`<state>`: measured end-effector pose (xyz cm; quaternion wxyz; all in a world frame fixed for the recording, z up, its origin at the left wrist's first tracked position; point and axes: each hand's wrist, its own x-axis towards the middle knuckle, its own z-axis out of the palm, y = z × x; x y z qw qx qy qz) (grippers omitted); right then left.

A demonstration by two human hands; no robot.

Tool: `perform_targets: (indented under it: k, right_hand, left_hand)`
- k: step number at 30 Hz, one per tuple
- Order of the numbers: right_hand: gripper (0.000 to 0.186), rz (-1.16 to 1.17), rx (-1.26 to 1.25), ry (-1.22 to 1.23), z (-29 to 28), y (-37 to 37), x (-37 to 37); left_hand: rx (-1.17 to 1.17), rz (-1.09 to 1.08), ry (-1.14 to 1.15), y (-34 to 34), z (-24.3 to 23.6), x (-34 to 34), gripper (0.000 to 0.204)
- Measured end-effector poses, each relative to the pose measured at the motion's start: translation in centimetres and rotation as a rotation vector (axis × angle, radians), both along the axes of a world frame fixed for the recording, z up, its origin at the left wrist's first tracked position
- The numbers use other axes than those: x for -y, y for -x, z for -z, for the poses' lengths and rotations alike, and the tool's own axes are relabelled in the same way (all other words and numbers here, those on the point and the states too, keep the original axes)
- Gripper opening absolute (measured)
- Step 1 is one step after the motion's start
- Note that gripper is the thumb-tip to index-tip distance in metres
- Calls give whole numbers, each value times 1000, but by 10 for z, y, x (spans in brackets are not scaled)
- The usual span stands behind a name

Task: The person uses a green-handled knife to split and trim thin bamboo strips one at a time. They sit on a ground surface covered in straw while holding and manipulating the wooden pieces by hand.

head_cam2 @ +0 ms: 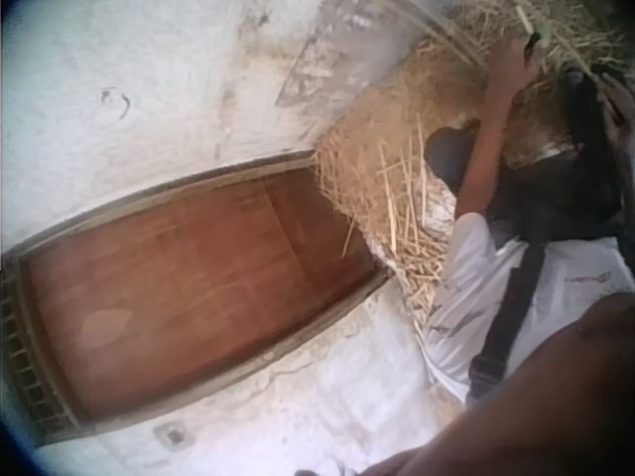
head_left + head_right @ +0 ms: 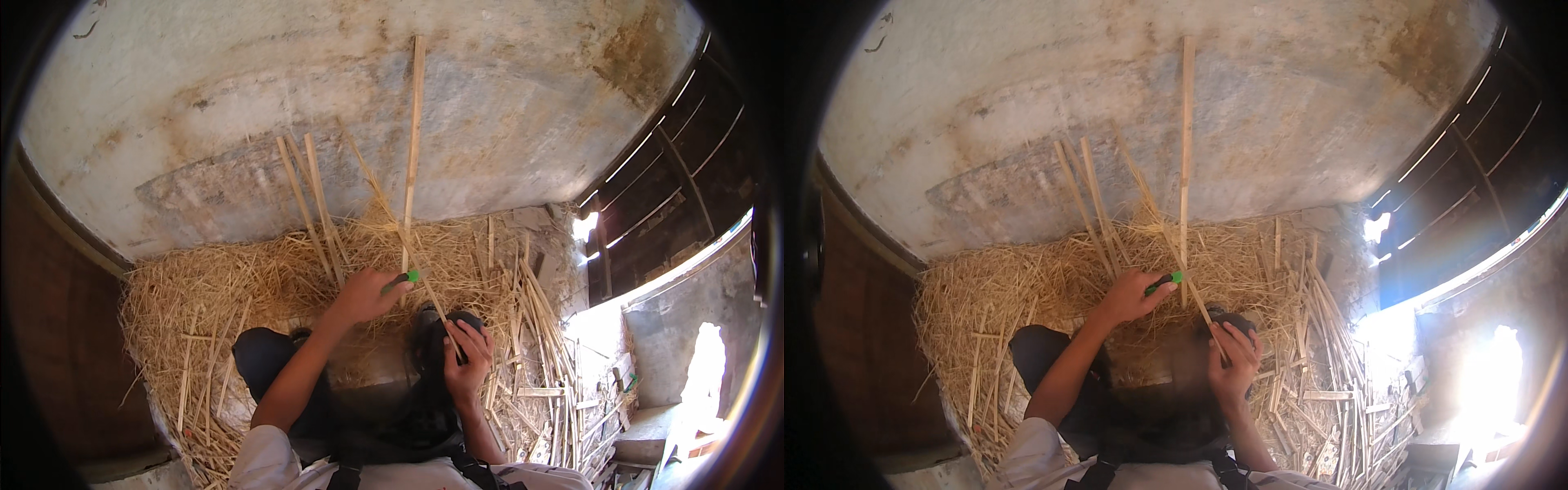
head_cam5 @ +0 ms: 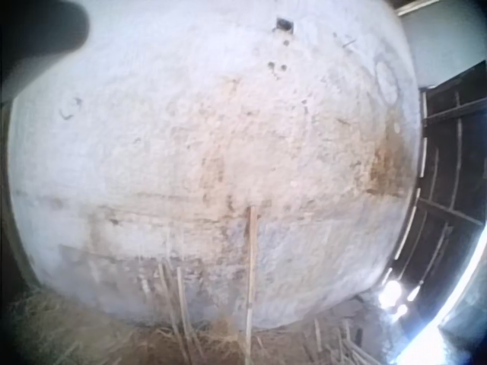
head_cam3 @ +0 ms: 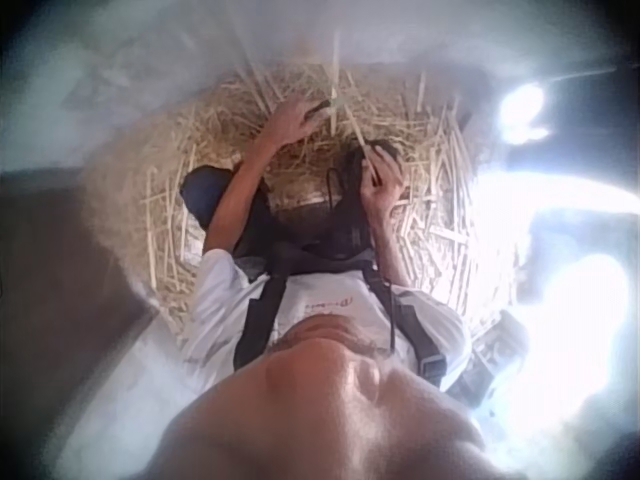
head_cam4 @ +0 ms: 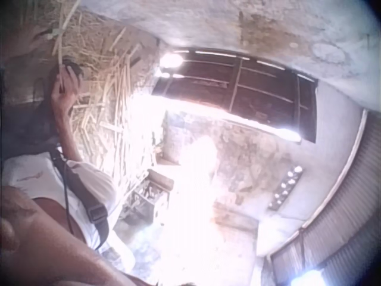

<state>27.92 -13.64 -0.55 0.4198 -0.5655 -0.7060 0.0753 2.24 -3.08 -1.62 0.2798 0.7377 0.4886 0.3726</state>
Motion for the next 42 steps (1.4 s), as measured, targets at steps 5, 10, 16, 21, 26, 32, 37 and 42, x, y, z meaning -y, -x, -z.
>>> perform_targets:
  k: [5,10,16,21,26,32,37,42]
  right_hand:
    - [28,-18,-7,-2,-3,4,1]
    - [28,-6,7,-1,-1,0,0]
    - [28,-12,6,2,-2,2,0]
    - [28,-11,4,9,-2,2,1]
    - [29,-9,11,4,-2,0,0]
    - [30,-17,2,-4,-2,2,2]
    - [30,-15,24,-13,-2,1,-1]
    - [29,-3,21,-15,-2,0,0]
  left_hand:
    - [-38,-204,37,27,11,-30,58]
    - [-25,-63,72,4,-3,-10,54]
    - [-49,-106,-138,-1,26,-2,55]
    - [-85,-199,-30,19,11,-25,55]
    - [-61,-30,8,-2,-3,1,57]
    - [-70,-259,45,31,9,-41,58]
    - [-44,-127,9,15,15,-26,56]
    - [-45,-89,-64,5,12,-12,53]
